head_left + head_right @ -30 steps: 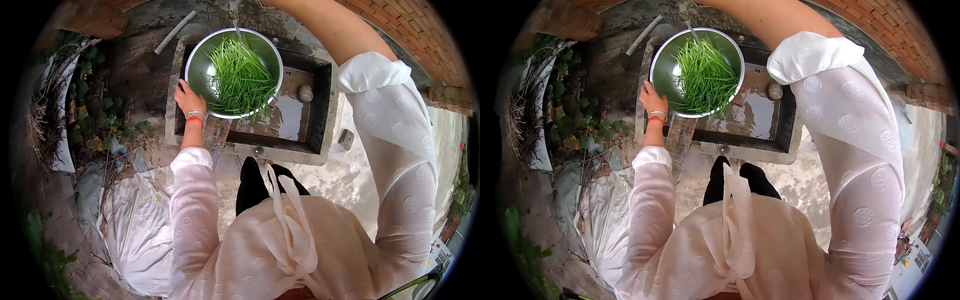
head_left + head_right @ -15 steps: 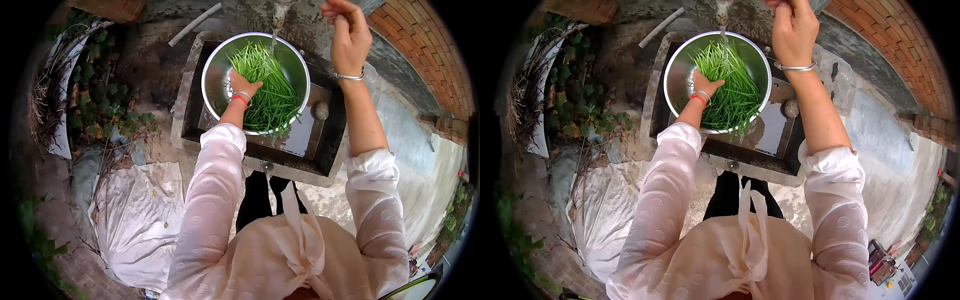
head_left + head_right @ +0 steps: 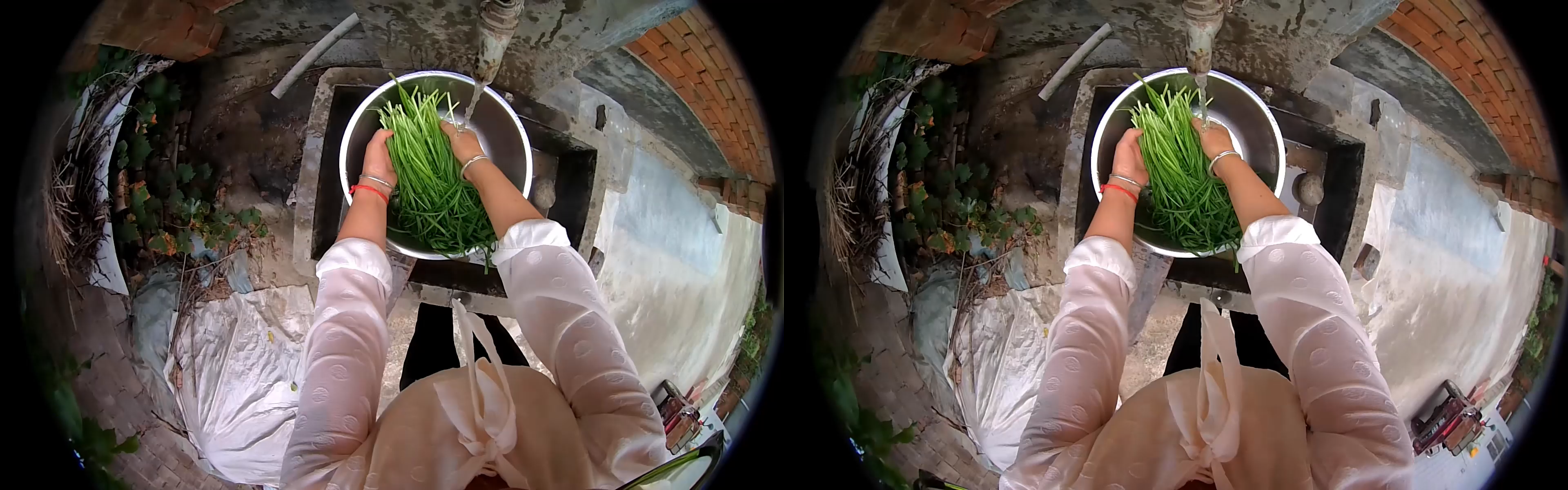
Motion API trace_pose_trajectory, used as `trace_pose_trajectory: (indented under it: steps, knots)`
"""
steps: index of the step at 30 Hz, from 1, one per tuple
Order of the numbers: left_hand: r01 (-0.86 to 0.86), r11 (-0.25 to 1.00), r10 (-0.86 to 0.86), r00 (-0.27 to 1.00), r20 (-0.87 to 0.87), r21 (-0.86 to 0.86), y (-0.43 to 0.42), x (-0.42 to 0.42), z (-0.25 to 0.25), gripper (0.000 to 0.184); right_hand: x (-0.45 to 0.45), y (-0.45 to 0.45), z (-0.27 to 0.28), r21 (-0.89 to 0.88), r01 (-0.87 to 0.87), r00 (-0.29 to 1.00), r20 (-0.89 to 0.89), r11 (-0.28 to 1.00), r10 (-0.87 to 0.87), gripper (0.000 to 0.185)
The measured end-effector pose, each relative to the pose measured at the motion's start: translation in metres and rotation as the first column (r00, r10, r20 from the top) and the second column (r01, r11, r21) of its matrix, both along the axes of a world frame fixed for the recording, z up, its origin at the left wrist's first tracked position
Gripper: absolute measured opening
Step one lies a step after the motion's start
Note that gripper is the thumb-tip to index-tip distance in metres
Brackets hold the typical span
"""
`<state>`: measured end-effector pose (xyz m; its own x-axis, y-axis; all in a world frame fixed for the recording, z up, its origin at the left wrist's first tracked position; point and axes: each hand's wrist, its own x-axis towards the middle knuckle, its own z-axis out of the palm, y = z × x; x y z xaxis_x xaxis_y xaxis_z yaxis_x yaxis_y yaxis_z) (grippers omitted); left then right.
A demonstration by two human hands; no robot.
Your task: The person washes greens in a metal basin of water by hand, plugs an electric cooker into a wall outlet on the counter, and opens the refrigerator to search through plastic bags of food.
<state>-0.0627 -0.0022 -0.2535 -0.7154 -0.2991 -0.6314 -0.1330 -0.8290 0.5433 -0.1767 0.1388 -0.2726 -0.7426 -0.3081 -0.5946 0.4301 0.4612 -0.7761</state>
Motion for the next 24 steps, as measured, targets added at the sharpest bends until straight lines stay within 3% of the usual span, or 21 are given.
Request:
trace_pose_trajectory:
  steps: [1,2,6,9,10,14,17,18,21,22,23,24]
  knots:
    - [-0.027,1.000,0.028,0.998,-0.048,0.011,0.006,0.000,0.027,0.037,0.001,0.005,-0.003,-0.071,0.079,0.991,0.116,0.994,-0.071,0.057]
    - [-0.006,0.998,0.005,1.000,-0.003,-0.068,0.009,0.000,0.034,0.049,0.004,0.009,0.004,-0.174,0.268,0.945,0.239,0.947,-0.224,0.042]
    - [0.188,0.975,-0.194,0.980,-0.045,-0.121,0.011,-0.001,0.028,0.044,0.011,0.018,0.026,-0.293,0.355,0.934,0.157,0.888,-0.321,0.030]
    - [0.256,0.961,-0.267,0.958,-0.106,-0.105,0.014,-0.007,0.040,0.041,0.024,0.017,0.044,-0.310,0.357,0.922,-0.038,0.881,-0.386,0.030]
    - [0.233,0.966,-0.242,0.968,-0.068,-0.114,0.018,-0.009,0.051,0.034,0.027,0.019,0.055,-0.191,0.301,0.914,-0.222,0.934,-0.340,0.025]
    - [0.239,0.966,-0.243,0.969,-0.038,-0.101,0.016,-0.015,0.032,0.041,0.030,0.022,0.045,-0.174,0.328,0.871,-0.325,0.928,-0.369,0.020]
    - [0.168,0.986,-0.168,0.986,-0.005,-0.026,0.016,-0.010,0.037,0.035,0.027,0.026,0.040,-0.211,0.352,0.910,-0.150,0.912,-0.387,0.019]
    - [0.192,0.981,-0.192,0.981,-0.014,-0.032,0.014,-0.009,0.035,0.041,0.026,0.026,0.039,-0.227,0.382,0.904,-0.106,0.896,-0.413,0.018]
    - [0.293,0.910,-0.272,0.956,0.110,-0.295,0.013,-0.005,0.034,0.065,0.023,0.026,0.033,-0.248,0.454,0.886,0.020,0.856,-0.464,0.017]
    - [0.387,0.751,-0.332,0.922,0.201,-0.535,0.013,-0.007,0.030,0.075,0.022,0.028,0.032,-0.242,0.472,0.878,0.048,0.847,-0.476,0.017]
    - [0.675,0.193,0.029,0.721,0.692,-0.712,0.017,-0.008,0.017,0.077,0.020,0.030,0.031,-0.236,0.490,0.870,0.072,0.839,-0.488,0.017]
    - [0.604,0.042,0.140,0.785,0.603,-0.796,0.026,-0.005,0.033,0.077,0.018,0.030,0.032,-0.207,0.497,0.868,0.099,0.843,-0.487,0.019]
